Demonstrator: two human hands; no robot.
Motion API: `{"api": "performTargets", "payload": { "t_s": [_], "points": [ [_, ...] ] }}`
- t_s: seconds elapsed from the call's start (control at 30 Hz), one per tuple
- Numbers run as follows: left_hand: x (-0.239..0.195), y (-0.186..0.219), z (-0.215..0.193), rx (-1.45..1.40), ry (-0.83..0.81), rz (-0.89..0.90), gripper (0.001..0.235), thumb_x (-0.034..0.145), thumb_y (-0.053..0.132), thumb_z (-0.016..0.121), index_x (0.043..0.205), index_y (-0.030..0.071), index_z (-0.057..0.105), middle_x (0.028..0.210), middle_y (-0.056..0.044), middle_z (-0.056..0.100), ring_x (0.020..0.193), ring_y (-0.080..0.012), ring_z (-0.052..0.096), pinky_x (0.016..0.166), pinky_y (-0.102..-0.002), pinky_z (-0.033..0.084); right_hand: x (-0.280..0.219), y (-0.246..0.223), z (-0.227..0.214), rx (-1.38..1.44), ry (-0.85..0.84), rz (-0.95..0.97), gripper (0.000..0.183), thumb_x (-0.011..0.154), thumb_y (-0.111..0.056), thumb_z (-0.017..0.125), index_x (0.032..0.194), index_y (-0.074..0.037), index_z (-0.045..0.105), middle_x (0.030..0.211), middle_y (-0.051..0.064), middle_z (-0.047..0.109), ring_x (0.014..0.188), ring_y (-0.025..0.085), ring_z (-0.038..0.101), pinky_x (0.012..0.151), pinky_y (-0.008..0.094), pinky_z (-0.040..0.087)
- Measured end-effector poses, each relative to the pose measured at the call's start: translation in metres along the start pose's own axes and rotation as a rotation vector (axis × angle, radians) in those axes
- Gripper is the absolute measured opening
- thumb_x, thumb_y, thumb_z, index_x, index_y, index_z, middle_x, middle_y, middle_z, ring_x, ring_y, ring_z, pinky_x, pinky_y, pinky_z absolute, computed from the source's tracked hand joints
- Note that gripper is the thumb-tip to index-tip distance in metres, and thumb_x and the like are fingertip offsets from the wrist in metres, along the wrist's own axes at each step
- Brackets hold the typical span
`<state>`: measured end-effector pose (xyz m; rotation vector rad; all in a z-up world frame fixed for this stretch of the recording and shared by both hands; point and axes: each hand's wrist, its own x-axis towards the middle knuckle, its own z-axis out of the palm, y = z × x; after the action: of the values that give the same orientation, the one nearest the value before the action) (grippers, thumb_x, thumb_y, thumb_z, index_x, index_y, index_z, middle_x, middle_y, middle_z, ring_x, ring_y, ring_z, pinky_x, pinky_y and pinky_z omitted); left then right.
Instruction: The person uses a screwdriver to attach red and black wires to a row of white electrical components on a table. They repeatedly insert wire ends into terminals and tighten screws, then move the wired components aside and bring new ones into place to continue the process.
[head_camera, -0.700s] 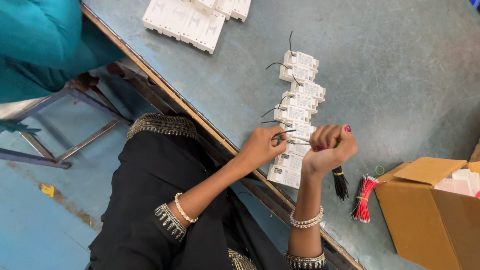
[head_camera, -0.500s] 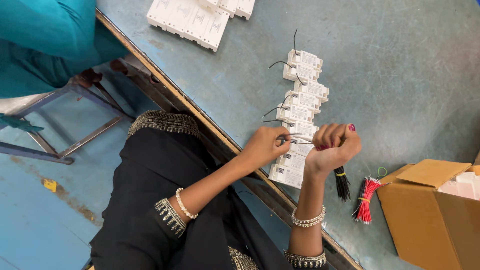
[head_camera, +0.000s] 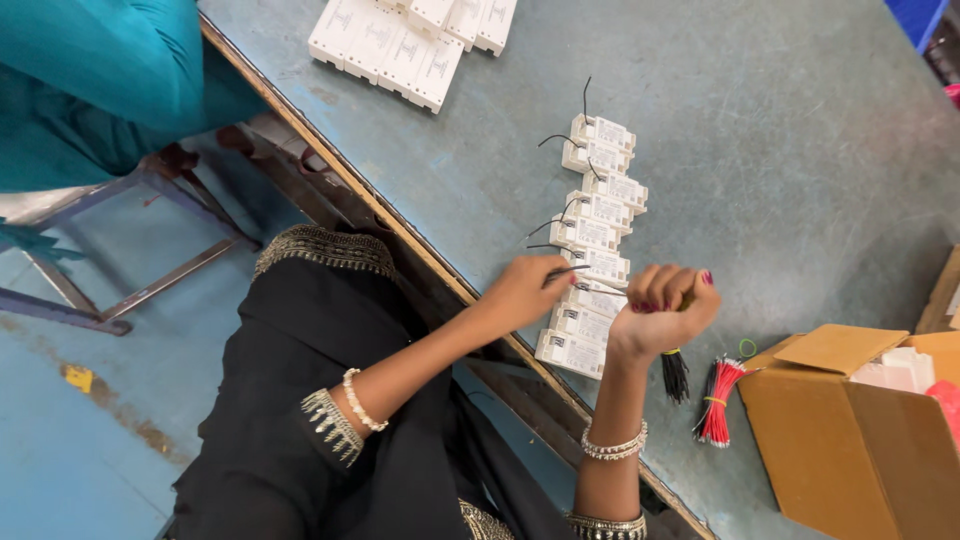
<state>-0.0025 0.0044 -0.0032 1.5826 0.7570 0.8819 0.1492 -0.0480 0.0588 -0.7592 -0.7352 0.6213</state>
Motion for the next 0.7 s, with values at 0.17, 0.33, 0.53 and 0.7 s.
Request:
{"api": "performTargets", "payload": {
  "t_s": [0.17, 0.33, 0.53, 0.7],
  "points": [
    [-0.011, 0.008, -0.03, 0.138, 0.145, 0.103, 0.019, 0.1, 0.01, 0.048, 0.099, 0.0, 0.064, 0.091, -0.022, 0.07, 0.085, -0.0395, 0.068, 0.075, -0.046, 0.052, -0.015, -0.021, -0.011, 0.083, 0.032, 0.031, 0.043, 0.103, -0.027, 0.04, 0.064, -0.014, 0.026, 0.054, 0.0, 0.023, 0.049, 0.012, 0.015, 0.046, 0.03, 0.015],
    [-0.026, 0.045, -0.036, 0.235, 0.175, 0.034, 0.019, 0.103, 0.014, 0.048, 0.1, 0.0, 0.06, 0.096, -0.022, 0.069, 0.088, -0.0422, 0.066, 0.077, -0.05, 0.05, -0.023, -0.025, -0.005, 0.003, 0.007, 0.041, 0.044, 0.104, -0.027, 0.039, 0.065, -0.015, 0.025, 0.054, -0.001, 0.021, 0.048, 0.011, 0.014, 0.045, 0.03, 0.014],
    [-0.042, 0.059, -0.014, 0.178, 0.05, 0.009, 0.018, 0.099, 0.017, 0.055, 0.106, 0.001, 0.058, 0.091, -0.022, 0.069, 0.086, -0.0428, 0.065, 0.075, -0.052, 0.05, -0.032, -0.017, 0.002, -0.069, -0.031, 0.074, 0.044, 0.105, -0.027, 0.038, 0.065, -0.014, 0.025, 0.056, -0.001, 0.021, 0.052, 0.011, 0.013, 0.047, 0.031, 0.014],
    [-0.041, 0.042, -0.004, 0.229, 0.094, 0.005, 0.015, 0.098, 0.016, 0.059, 0.101, 0.002, 0.059, 0.093, -0.02, 0.069, 0.085, -0.0415, 0.065, 0.074, -0.05, 0.05, -0.035, -0.014, 0.004, -0.127, -0.065, 0.048, 0.043, 0.104, -0.027, 0.038, 0.065, -0.013, 0.025, 0.056, 0.0, 0.021, 0.051, 0.011, 0.013, 0.046, 0.03, 0.015]
  ]
}}
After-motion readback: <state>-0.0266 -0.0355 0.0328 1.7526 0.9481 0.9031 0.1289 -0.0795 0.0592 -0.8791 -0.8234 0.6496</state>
